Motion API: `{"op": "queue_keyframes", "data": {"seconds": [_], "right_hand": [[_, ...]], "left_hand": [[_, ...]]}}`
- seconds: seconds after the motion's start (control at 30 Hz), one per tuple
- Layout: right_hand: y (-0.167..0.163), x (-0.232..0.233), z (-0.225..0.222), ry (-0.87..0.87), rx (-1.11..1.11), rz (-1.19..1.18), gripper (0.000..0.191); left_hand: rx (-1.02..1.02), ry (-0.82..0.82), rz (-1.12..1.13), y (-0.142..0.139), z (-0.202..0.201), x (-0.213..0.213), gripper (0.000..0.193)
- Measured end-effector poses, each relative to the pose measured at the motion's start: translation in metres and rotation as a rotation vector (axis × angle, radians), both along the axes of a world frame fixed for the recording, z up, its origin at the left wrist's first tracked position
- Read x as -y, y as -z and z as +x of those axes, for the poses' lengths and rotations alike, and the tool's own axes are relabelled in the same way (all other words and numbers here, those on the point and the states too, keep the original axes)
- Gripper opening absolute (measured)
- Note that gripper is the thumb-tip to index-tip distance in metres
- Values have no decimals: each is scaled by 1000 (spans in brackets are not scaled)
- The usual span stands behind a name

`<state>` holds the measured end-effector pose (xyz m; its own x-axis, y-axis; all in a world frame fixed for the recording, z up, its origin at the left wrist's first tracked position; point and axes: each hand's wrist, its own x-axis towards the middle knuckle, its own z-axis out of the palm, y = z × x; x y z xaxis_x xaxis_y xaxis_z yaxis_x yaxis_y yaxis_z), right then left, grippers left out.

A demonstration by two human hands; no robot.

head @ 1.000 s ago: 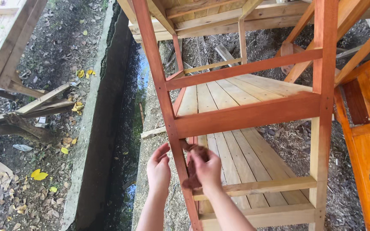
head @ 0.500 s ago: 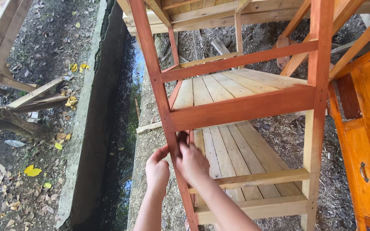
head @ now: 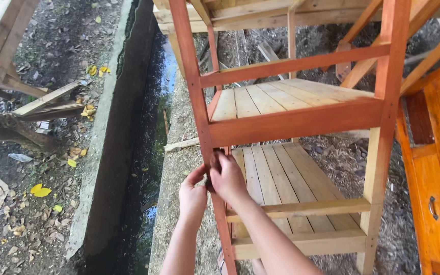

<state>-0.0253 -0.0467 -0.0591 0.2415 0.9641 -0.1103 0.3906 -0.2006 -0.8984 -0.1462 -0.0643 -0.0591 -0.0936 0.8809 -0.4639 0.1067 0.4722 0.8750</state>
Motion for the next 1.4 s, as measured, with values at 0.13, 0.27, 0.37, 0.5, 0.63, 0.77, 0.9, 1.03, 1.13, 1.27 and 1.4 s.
{"op": "queue_keyframes", "data": {"seconds": [0.13,0.27,0.37,0.5,0.63,0.77,0.9,1.03,1.13,1.27,1.4], "right_hand": [[-9,47,6,-135,104,-298,30],[-7,71,14,-443,470,-520,33],[-1,61,14,-759,773,-630,46],[2,51,15,-789,786,-597,52],[0,69,25,-845,808,-467,38],[1,78,48,-880,744,-460,27],[8,58,81,-591,400,-546,27],[20,51,70,-398,197,-560,32],[26,77,29,-667,554,-504,31],[22,89,9,-653,681,-453,41],[15,73,13,-710,689,-599,34]], "left_hand": [[-40,-21,-13,5,4,-1,71],[-17,-60,4,10,6,-3,70],[-77,-42,-16,9,6,-3,69],[-65,2,-18,5,5,2,77],[-14,-4,42,5,10,7,80],[-19,-18,107,11,12,11,77],[-195,-48,87,24,3,26,78],[-242,-53,-14,39,-6,58,71],[-195,-58,-70,48,-4,81,67],[-199,-16,-96,50,1,97,63],[-344,77,-56,47,2,101,68]]}}
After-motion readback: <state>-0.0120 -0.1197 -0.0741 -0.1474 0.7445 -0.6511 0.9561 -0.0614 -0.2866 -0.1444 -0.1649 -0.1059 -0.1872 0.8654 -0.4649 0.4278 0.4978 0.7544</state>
